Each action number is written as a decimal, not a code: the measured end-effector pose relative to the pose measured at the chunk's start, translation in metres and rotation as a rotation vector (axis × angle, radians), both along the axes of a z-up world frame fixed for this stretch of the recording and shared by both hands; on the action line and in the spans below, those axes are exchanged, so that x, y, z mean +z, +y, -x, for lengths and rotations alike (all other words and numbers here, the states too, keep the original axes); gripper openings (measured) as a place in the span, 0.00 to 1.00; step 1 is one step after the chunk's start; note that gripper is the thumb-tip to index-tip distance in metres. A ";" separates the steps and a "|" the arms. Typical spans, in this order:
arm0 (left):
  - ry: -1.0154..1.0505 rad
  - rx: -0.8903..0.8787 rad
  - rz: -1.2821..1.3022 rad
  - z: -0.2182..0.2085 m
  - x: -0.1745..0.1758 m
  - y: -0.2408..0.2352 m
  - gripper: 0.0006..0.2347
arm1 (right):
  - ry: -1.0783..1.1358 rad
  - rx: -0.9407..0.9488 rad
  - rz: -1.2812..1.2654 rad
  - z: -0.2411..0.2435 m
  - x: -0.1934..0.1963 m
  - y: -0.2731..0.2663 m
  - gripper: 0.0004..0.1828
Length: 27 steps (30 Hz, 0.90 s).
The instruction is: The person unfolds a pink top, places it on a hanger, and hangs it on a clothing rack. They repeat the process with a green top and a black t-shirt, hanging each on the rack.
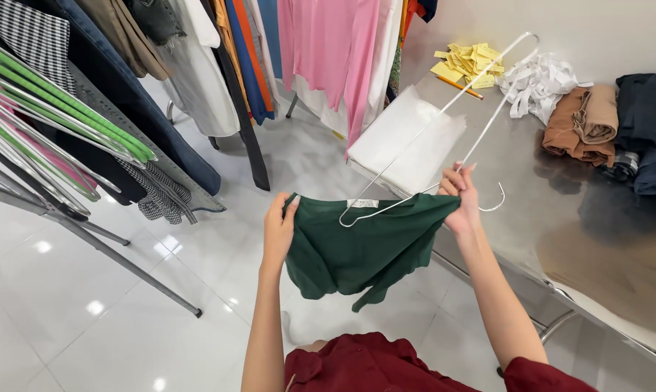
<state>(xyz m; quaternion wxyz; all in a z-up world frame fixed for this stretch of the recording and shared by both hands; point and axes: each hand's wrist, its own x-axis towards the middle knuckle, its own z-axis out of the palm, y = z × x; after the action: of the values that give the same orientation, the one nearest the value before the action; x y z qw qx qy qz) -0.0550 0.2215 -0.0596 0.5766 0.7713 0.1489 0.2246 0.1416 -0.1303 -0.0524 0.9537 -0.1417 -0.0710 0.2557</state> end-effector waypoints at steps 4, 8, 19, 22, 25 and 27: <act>0.011 0.029 -0.004 0.002 -0.003 -0.002 0.11 | 0.055 0.014 -0.131 -0.007 -0.007 -0.004 0.20; 0.019 0.049 0.021 0.005 -0.003 0.000 0.11 | 0.019 0.010 -0.161 -0.018 -0.009 0.001 0.20; -0.079 0.181 0.052 0.020 0.011 0.023 0.11 | -0.353 0.253 0.748 0.014 0.018 0.058 0.20; -0.103 0.224 0.064 0.025 0.021 0.029 0.10 | -0.714 0.383 1.171 0.050 0.065 0.078 0.17; -0.148 0.320 0.102 0.026 0.019 0.039 0.08 | -0.831 0.343 1.375 0.050 0.068 0.085 0.11; -0.186 0.376 0.122 0.027 0.010 0.047 0.07 | -0.802 0.094 1.494 0.041 0.062 0.085 0.11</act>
<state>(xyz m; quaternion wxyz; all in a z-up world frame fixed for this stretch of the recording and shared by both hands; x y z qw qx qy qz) -0.0825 0.2683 -0.0494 0.5813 0.6697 0.2497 0.3889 0.1002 -0.0457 0.0094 0.5008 -0.8110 -0.2222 0.2051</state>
